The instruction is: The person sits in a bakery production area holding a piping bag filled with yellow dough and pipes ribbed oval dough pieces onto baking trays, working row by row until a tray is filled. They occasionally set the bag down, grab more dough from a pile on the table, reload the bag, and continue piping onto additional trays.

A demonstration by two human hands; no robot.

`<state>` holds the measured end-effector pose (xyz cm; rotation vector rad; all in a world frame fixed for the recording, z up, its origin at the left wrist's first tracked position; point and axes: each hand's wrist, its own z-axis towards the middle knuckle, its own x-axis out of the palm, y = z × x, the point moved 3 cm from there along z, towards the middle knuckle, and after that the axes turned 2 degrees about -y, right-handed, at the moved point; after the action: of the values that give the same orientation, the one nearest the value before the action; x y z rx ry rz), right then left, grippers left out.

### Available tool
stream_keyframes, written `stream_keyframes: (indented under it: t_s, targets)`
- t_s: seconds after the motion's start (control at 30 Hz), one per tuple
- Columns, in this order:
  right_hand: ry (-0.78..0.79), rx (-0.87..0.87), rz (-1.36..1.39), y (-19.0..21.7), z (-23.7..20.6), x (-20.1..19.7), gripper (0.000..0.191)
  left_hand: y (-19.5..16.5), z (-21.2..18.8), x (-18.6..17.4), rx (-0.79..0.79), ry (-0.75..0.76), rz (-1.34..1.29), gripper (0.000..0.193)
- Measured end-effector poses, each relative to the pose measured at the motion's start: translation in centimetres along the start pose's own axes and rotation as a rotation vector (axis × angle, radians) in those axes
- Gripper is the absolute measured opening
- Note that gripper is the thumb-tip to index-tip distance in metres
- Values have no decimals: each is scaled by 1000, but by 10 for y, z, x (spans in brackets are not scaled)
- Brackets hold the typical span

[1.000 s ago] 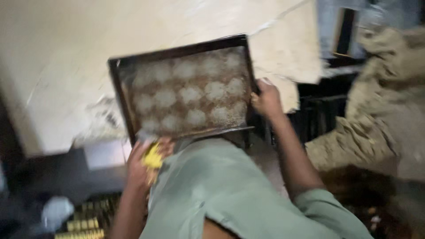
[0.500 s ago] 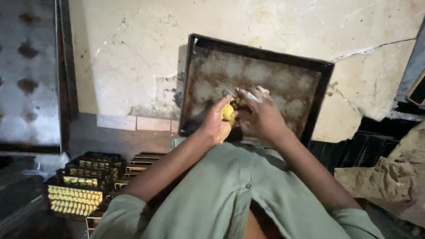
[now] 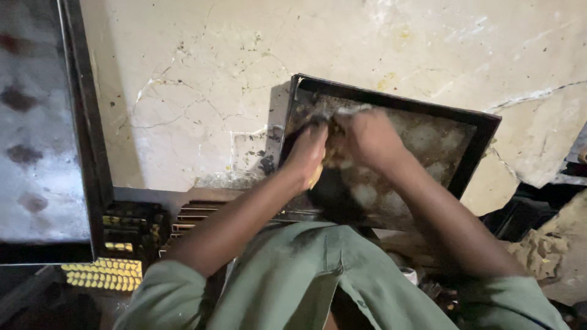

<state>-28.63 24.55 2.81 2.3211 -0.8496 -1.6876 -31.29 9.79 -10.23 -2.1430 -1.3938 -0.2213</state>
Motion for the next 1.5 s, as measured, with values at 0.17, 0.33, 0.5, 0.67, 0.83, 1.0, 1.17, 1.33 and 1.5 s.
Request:
stream_keyframes:
  t_s: [0.17,0.33,0.5,0.67,0.83,1.0,1.17,1.33,1.5]
  targets:
    - [-330,14,-95,10,36,25,16,-17,18,10,53,167,-196,47]
    - [-364,112,-85,19,31,18,20,-14,-14,9,-69,123,-254,44]
    - [-62,-52,9,-1,18,-6,27,-35,-10,29,-133,261,-237,46]
    - [-292,158,-139,0,17,12,19,-19,7,42,22,186,-177,51]
    - [-193,126,-111,-1,7,2,20,10,-2,34,-65,133,11,54]
    - [-58,84,-44,-21,5,-24,17,2,24,65,-107,214,-129,56]
    - [-286,205,-124,-17,-3,-9,21,15,9,70,-34,117,-140,56]
    - [66,-50,100,-44,-27,-16,30,14,11,82,-137,176,-184,52]
    - [-266,197,-179,-53,-32,-6,18,29,33,111,-91,6,-109,53]
